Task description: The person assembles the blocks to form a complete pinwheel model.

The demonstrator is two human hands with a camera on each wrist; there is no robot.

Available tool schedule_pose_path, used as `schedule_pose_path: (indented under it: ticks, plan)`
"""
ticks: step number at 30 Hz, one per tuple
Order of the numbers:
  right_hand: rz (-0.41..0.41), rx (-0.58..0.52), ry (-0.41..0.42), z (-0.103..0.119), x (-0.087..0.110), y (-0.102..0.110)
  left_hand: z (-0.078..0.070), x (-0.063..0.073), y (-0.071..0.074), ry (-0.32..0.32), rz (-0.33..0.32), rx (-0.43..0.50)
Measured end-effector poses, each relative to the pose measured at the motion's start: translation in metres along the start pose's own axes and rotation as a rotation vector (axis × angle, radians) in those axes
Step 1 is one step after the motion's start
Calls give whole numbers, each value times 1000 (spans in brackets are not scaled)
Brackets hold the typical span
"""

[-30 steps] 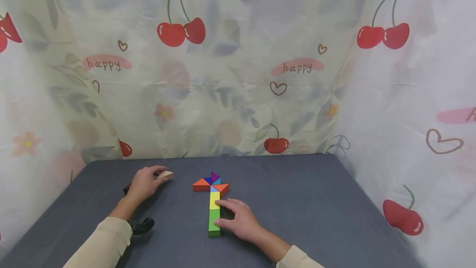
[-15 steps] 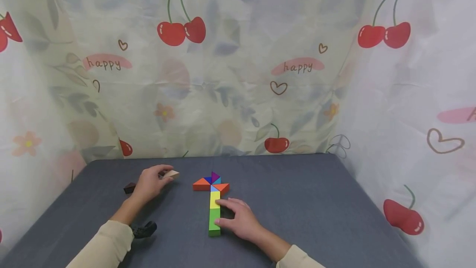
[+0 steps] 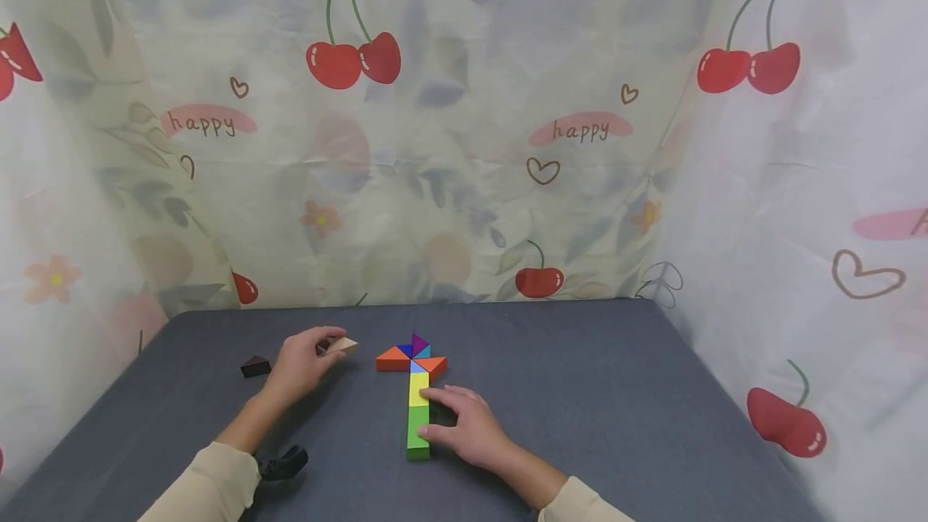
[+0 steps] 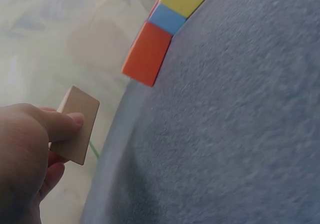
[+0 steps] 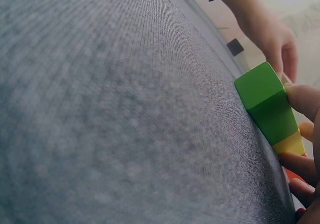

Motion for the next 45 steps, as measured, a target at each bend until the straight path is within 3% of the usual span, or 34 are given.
schedule_pose_path:
  ticks: [12, 32, 40, 45]
  plan:
    - [-1, 6, 0, -2, 0, -1, -20, 13, -12, -81, -8, 1]
    - [-2, 10, 0, 0, -1, -1, -49, 31, -33, -72, 5, -15]
    - [-2, 8, 6, -1, -2, 0, -51, 36, -47, -58, 35, -41]
    - [-1, 2, 7, -1, -1, -1, -50, 39, -46, -44, 21, -75]
Point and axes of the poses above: each hand's wrist, its own x-axis away from the middle knuckle, its own y-axis out of the back of the hand, z = x × y, the point moved 6 cm from there along -x, towards the middle knuckle, and after that the axes turned 2 degrees about x, right-handed, at the moved point
